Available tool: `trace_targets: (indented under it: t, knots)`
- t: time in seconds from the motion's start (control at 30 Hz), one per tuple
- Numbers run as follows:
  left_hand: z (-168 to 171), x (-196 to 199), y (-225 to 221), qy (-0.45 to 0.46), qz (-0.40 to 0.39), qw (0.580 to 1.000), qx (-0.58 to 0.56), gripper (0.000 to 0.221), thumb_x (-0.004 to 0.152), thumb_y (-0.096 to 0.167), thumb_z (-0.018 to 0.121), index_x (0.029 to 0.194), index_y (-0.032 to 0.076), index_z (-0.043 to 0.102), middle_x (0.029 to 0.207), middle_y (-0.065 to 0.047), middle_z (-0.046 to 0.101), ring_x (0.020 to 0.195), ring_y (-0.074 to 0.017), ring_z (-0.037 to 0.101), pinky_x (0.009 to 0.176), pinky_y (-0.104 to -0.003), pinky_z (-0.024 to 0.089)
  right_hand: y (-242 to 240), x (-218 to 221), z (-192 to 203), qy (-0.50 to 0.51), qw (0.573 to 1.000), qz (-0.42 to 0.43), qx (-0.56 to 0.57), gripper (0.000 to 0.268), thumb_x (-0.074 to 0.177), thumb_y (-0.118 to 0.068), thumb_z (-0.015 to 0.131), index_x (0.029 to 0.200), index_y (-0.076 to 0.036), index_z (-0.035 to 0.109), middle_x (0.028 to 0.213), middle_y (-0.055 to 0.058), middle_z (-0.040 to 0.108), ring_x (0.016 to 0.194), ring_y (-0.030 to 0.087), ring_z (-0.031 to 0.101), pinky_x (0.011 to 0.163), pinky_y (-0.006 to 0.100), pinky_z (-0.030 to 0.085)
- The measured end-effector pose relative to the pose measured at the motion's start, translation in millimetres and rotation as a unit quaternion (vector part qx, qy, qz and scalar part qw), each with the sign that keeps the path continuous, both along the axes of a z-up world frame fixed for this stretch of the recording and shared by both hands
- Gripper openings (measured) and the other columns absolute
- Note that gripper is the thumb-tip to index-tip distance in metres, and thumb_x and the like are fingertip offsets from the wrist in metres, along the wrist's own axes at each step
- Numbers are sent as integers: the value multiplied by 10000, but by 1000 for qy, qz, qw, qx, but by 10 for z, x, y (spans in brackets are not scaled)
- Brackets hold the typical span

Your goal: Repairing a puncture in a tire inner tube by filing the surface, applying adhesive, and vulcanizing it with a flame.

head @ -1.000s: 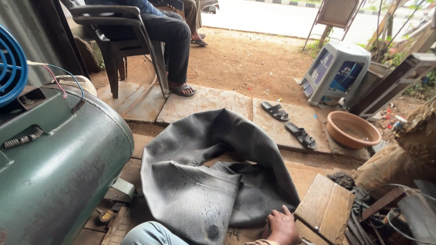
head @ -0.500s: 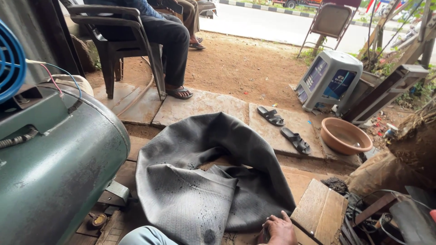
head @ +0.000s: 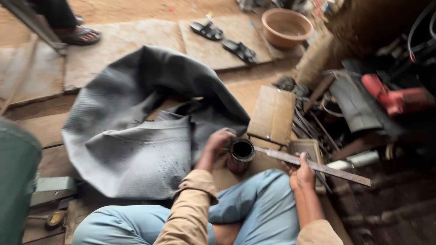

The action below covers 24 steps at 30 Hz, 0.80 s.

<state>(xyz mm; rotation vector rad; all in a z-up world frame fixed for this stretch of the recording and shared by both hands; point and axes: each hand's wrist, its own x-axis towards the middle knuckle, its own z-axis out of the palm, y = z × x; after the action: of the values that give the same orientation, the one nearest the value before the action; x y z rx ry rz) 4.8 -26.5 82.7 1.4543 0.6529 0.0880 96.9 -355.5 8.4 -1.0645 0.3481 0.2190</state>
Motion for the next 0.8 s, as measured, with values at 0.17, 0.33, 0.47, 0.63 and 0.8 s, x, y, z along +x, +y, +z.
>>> trace_targets:
  t: [0.17, 0.33, 0.47, 0.63, 0.8]
  knots:
    - [-706, -304, 269, -127, 147, 933, -303, 521, 991, 426, 565, 1235, -28, 637, 1124, -192, 665, 988, -287, 641, 863, -451, 536, -214, -61, 311, 21, 993, -40, 109, 380, 1072, -440, 505, 1066, -78, 618, 1006, 152, 720, 926, 306, 744, 866, 465, 642]
    - [-188, -335, 235, -131, 297, 845, -426, 730, 980, 578, 443, 1255, -78, 606, 1233, -202, 704, 1148, -325, 676, 1017, -470, 516, -1137, 415, 102, -90, 983, -87, 134, 430, 1192, -462, 455, 1100, -86, 642, 1010, 110, 749, 918, 262, 748, 871, 396, 594]
    - [-162, -5, 282, -183, 289, 855, -390, 663, 978, 521, 508, 1331, -36, 572, 1263, -155, 699, 1199, -298, 664, 1060, -446, 519, -1859, 738, 227, -94, 985, -111, 93, 457, 1193, -452, 417, 1121, -53, 630, 1024, 134, 734, 937, 282, 739, 910, 421, 609]
    - [-111, 667, 102, -199, 207, 870, -401, 633, 965, 464, 605, 1358, -30, 553, 1280, -131, 678, 1197, -284, 657, 1028, -424, 556, -2448, 894, 188, 15, 955, -192, 224, 465, 1179, -303, 413, 1311, 110, 579, 1235, 237, 741, 1142, 383, 773, 960, 476, 605]
    - [-59, 1079, -194, -148, 62, 924, -347, 697, 963, 518, 605, 1349, -61, 576, 1255, -186, 673, 1154, -307, 635, 1003, -422, 507, -2388, 669, 484, 41, 951, -223, 210, 516, 1107, -288, 354, 1388, 116, 510, 1325, 267, 683, 1196, 390, 727, 979, 492, 587]
